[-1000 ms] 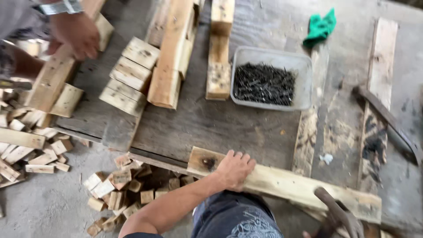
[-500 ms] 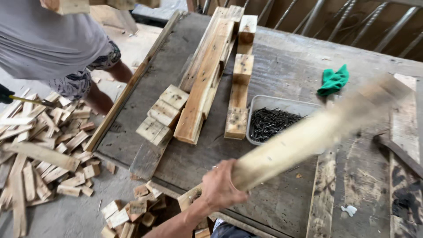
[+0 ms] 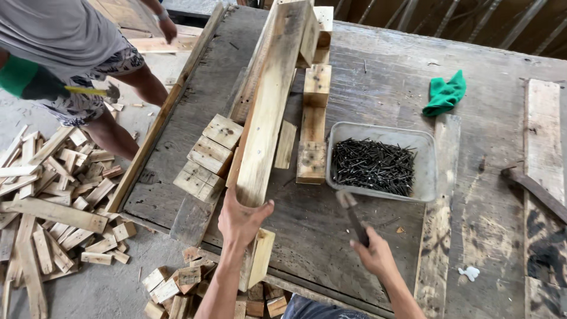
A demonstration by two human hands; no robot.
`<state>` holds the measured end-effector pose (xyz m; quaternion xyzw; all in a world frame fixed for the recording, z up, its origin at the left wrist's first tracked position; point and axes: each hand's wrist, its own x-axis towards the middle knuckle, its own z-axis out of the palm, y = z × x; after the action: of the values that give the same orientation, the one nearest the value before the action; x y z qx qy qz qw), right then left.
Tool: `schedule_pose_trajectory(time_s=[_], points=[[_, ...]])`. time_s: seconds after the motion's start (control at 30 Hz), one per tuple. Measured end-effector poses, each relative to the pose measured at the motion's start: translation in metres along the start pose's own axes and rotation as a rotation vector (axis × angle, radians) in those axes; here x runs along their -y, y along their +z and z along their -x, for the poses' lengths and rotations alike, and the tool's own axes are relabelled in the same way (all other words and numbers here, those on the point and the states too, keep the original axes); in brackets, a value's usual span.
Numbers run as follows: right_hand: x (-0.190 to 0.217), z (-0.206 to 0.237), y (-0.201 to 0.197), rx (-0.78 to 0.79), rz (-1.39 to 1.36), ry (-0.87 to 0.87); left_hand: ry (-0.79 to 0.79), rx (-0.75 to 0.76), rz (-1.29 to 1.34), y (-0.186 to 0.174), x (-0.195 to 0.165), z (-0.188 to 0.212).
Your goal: The person repeatedly picks nails from a container and hammers them into wooden planks on a workbench. They adjust the planks and continue nailing until several pieces are fastened.
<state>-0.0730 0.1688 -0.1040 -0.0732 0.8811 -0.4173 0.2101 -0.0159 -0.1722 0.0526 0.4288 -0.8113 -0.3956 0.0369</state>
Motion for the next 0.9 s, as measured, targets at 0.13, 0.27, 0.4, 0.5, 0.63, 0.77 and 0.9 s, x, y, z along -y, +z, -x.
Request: schedule_pose_trajectory(time_s=[0.13,0.27,0.4,0.5,0.63,0.77,0.9], points=[[0.033,-0.04,0.019,-0.079,-0.037,0.01,-0.07,-0.007,0.047,-0.002,0.013,-0.003],[0.062,-0.067,0.034,-0.053,-0.115,-0.036,-0.061,-0.008,0.058,0.008,-0.002,-0.016],[0.074,-0.069,0.037,0.114,-0.019,-0.114,-0.027,0.041,0.072,0.027,-0.039,-0.046],[0.064,-0.048,0.035,0.225,-0.012,0.061,-0.031,0.077,-0.026,0.034,-0.068,-0.081],[0.045,-0.017,0.027,0.081,-0.229,0.044,-0.012,0.122,-0.143,0.045,-0.097,-0.111],[0.023,-0.006,0.017,0.076,-0.213,0.054,0.032,0.026,-0.316,0.076,-0.11,-0.112],[0.002,0.008,0.017,0.091,-0.365,0.143,0.288,-0.034,-0.475,0.109,-0.097,-0.112]])
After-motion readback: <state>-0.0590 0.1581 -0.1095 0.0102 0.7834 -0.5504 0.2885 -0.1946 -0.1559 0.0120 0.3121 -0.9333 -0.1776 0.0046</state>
